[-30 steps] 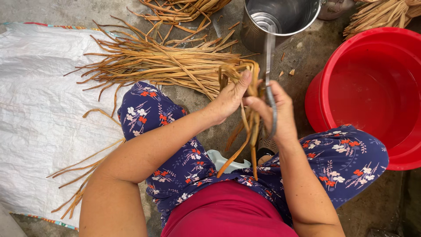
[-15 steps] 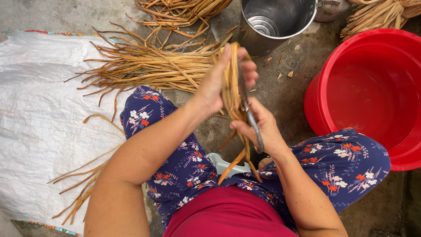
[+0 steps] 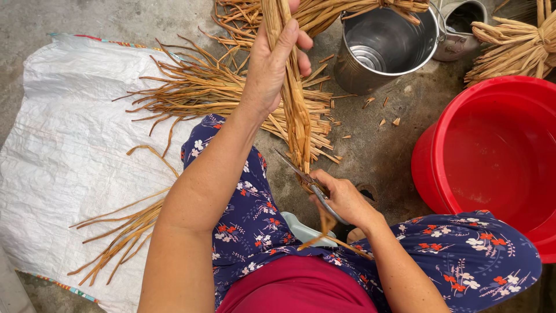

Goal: The person sits on a low stool and uses shears to trim the ends of bundles of dried plant fibers. They repeatedly pick up bundles, align the ends, cut them to a uniform length, and place the trimmed pieces on a white sack on the floor.

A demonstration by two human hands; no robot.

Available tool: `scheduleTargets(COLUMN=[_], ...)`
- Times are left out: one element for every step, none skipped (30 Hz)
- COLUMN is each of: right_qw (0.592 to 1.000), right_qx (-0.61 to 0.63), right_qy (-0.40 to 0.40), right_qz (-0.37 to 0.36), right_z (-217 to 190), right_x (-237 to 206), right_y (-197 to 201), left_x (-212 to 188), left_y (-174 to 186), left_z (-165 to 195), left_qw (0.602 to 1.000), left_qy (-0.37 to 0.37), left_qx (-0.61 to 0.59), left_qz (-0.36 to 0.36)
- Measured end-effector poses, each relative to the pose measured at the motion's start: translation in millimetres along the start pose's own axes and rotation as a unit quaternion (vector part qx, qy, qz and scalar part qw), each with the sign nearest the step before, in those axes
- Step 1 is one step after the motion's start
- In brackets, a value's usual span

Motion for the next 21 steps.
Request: scheduleTargets(right_qw=[1.000, 0.999, 0.998, 0.995, 0.992, 0.989, 0.985, 0.968, 0.942, 0.924, 0.903, 0.880, 0.874, 0.869, 0.863, 0.868, 0.873, 0.878, 0.902, 0.922, 0.940], right_qx=[0.013, 0.026, 0.053, 0.081, 0.108, 0.099, 0.091, 0.124, 0.156, 0.192, 0.227, 0.261, 0.258, 0.254, 0.250, 0.240, 0.229, 0.218, 0.181, 0.143, 0.106], right_qy=[0.012, 0.023, 0.019, 0.016, 0.014, 0.020, 0.025, 0.100, 0.175, 0.189, 0.203, 0.216, 0.225, 0.234, 0.243, 0.231, 0.220, 0.209, 0.172, 0.136, 0.099], right_qz=[0.009, 0.018, 0.032, 0.047, 0.063, 0.104, 0.144, 0.192, 0.238, 0.271, 0.302, 0.332, 0.344, 0.355, 0.366, 0.369, 0.370, 0.371, 0.353, 0.332, 0.310], right_z=[-1.3, -1.9, 1.0, 4.3, 6.1, 7.7, 9.1, 0.8, -6.9, -7.9, -1.6, -1.6, -0.9, -2.4, -4.5, -5.5, -7.1, -9.4, -10.7, -11.1, -10.8], right_x=[0.1, -2.2, -7.0, -12.4, -15.5, -23.2, -33.6, -45.5, -58.7, -66.7, -76.5, -85.8, -92.6, -97.8, -102.2, -104.0, -104.6, -103.9, -99.3, -94.7, -90.4], right_y=[5.1, 11.4, 23.7, 40.4, 54.6, 73.8, 92.3, 109.9, 124.7, 132.0, 139.7, 146.9, 151.0, 154.9, 157.9, 159.0, 159.5, 160.0, 157.3, 154.4, 151.0], left_x=[-2.3, -4.7, -7.3, -10.2, -13.1, -17.6, -23.2, -29.7, -37.7, -46.0, -56.8, -65.3, -74.5, -82.2, -87.5, -91.5, -94.9, -96.5, -98.0, -98.9, -98.7], left_y=[-2.5, -4.9, -6.8, -8.8, -10.9, -15.9, -21.0, -27.1, -35.4, -43.7, -54.4, -61.6, -69.0, -75.6, -81.3, -86.4, -90.6, -92.7, -94.4, -95.0, -95.5], left_z=[2.4, 4.6, 7.9, 10.9, 14.2, 12.6, 10.1, 6.7, -0.3, -6.0, -17.2, -22.8, -31.1, -36.9, -40.3, -42.1, -43.0, -43.6, -43.3, -43.3, -41.8], left_qw=[1.000, 1.000, 0.999, 0.997, 0.994, 0.989, 0.982, 0.973, 0.962, 0.949, 0.934, 0.920, 0.904, 0.887, 0.874, 0.861, 0.848, 0.839, 0.830, 0.821, 0.822], left_qy=[-0.001, 0.000, -0.004, -0.008, -0.013, 0.004, 0.022, 0.039, 0.061, 0.084, 0.107, 0.123, 0.140, 0.156, 0.156, 0.155, 0.153, 0.159, 0.165, 0.171, 0.176], left_qx=[-0.003, -0.008, 0.024, 0.056, 0.088, 0.118, 0.146, 0.174, 0.193, 0.210, 0.227, 0.247, 0.266, 0.285, 0.304, 0.322, 0.341, 0.352, 0.363, 0.374, 0.369], left_qz=[-0.012, -0.023, -0.034, -0.045, -0.057, -0.086, -0.114, -0.144, -0.181, -0.218, -0.255, -0.280, -0.305, -0.328, -0.345, -0.361, -0.376, -0.383, -0.390, -0.397, -0.396])
Point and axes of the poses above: each hand's wrist, its own x-axis towards the middle knuckle, its own y-axis out of the back of the hand, z = x × y, the point moved 8 cm from there along x, towards the middle knuckle, and after that the axes turned 3 degrees about x, right-handed, at the moved point
